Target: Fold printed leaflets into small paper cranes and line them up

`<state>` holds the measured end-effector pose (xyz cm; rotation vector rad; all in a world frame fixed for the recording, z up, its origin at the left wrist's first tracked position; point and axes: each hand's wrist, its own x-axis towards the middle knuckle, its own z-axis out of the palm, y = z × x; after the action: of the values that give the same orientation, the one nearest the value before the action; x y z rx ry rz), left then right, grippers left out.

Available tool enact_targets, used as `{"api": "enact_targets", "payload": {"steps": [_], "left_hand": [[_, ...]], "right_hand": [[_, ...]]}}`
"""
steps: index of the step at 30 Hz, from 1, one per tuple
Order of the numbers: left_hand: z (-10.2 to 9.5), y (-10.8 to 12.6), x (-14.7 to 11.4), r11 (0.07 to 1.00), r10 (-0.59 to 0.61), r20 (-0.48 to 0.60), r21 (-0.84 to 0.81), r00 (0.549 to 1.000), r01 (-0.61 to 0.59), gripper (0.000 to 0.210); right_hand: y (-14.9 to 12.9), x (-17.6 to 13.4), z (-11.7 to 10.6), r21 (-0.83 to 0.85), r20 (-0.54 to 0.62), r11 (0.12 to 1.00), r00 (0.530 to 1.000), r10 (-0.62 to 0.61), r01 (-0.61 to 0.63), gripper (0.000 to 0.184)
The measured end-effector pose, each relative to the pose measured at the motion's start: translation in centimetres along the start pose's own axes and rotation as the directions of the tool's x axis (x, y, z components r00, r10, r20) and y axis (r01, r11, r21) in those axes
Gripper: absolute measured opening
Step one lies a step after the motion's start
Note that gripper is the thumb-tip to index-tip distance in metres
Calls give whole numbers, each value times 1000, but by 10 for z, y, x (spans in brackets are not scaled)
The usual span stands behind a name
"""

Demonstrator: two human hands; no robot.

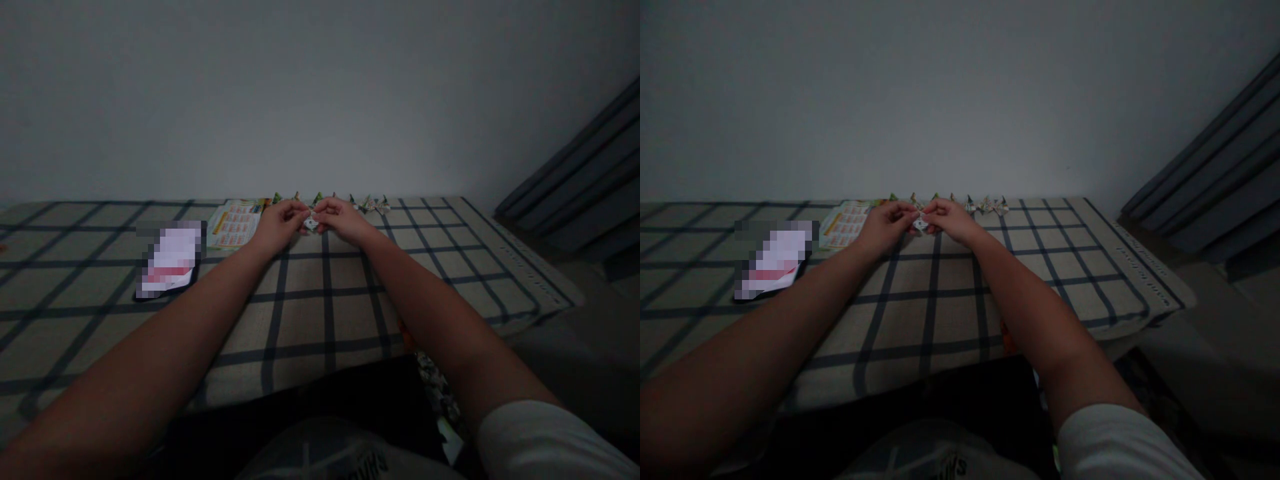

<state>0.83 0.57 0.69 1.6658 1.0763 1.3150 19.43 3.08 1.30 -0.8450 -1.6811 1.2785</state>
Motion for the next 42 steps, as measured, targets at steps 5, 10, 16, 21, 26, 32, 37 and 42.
{"api": "enact_targets", "payload": {"steps": [5, 10, 16, 21, 26, 32, 37, 42], "left_hand": [[1, -6, 0, 996, -36, 22, -84, 999, 37, 39], [-2, -10, 1, 998, -42, 29, -39, 999, 43, 36], [-6, -8, 0, 993, 33, -49, 118, 998, -27, 26], [-5, -5, 1, 999, -6, -111, 41, 994, 10, 24], [-4, -9, 7, 994, -55, -138, -96, 989, 42, 30], [-2, -21, 17, 967, 5, -223, -248, 975, -62, 33], [-1, -22, 20, 935, -21, -237, -349, 971, -65, 36], [-1, -23, 20, 924, -32, -259, -376, 965, -71, 35]], "right_hand": [[1, -1, 0, -4, -36, 1000, 999, 22, -22, 15], [-2, -3, 3, -24, -26, 1000, 1000, 15, -16, 16], [-1, -1, 2, -32, -43, 999, 999, -20, 19, 12], [1, 1, 0, -37, -73, 998, 996, -43, 40, 17], [6, 3, -5, -26, -131, 998, 989, -65, 63, 22], [12, 7, -7, 47, -164, 996, 984, -71, 80, 26], [13, 8, -6, 81, -184, 994, 981, -62, 78, 26], [13, 9, -6, 97, -199, 993, 979, -51, 72, 24]]}}
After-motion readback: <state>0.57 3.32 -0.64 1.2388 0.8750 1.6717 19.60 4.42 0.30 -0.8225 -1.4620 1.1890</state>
